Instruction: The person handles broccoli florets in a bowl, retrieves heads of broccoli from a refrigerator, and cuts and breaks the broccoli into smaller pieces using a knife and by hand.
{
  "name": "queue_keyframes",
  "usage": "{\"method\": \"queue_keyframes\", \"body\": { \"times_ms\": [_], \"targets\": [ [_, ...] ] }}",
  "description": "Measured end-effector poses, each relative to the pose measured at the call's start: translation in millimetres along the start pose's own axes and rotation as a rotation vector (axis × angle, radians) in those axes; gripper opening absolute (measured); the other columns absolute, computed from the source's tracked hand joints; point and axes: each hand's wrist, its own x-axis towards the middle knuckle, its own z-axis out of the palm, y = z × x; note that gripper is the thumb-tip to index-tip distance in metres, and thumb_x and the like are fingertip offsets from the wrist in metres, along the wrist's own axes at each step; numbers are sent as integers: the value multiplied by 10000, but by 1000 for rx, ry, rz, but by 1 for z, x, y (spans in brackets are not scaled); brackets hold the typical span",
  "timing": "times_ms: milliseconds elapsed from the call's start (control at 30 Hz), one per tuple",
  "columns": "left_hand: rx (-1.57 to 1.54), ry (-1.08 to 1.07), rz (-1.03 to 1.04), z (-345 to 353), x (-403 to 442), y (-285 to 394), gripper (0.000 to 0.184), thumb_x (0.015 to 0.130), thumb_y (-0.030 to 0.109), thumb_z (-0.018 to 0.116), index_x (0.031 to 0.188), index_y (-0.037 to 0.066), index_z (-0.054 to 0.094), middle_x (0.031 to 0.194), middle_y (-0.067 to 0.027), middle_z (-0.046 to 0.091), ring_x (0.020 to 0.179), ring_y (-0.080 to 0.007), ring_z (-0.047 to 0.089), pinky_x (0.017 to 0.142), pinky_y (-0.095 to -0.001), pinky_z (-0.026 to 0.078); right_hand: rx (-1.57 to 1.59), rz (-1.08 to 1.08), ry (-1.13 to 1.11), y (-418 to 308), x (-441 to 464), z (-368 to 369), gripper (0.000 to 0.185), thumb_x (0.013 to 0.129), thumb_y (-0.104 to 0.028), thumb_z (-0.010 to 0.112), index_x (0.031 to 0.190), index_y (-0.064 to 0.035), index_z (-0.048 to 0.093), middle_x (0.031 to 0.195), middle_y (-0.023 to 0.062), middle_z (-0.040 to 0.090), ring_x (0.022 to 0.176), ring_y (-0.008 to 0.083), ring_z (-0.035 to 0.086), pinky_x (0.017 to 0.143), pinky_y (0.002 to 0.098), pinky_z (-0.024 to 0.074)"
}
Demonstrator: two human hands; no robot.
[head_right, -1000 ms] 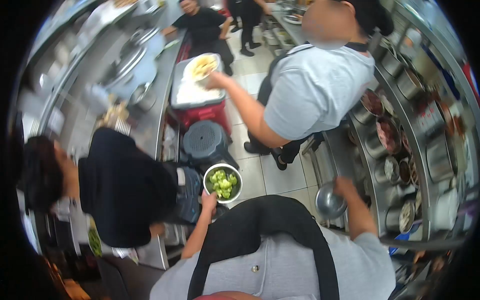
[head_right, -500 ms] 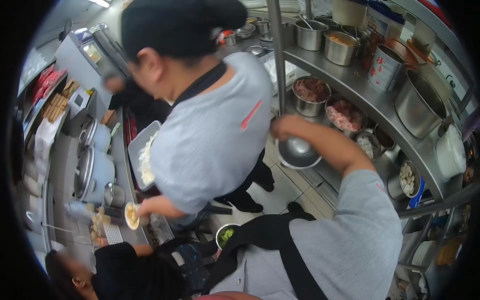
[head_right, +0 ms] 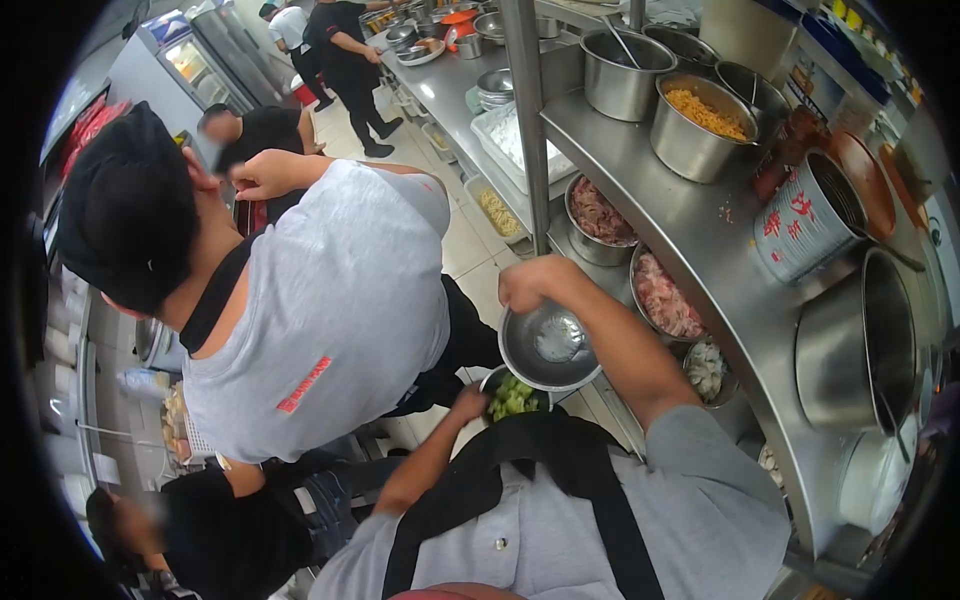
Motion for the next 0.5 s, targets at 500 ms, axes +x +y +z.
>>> {"method": "queue_keyframes", "body": {
  "times_ms": [500],
  "targets": [
    [13,-343,113,-60,127,128,434,833,77,570,1243,1,688,966,-122,727,800,-212,659,750,-388,551,-50,195,136,-6,-14,-101,521,756,-74,586,1253,-87,739,1203,161,741,1082,321,716,916,404,559]
  ]
}}
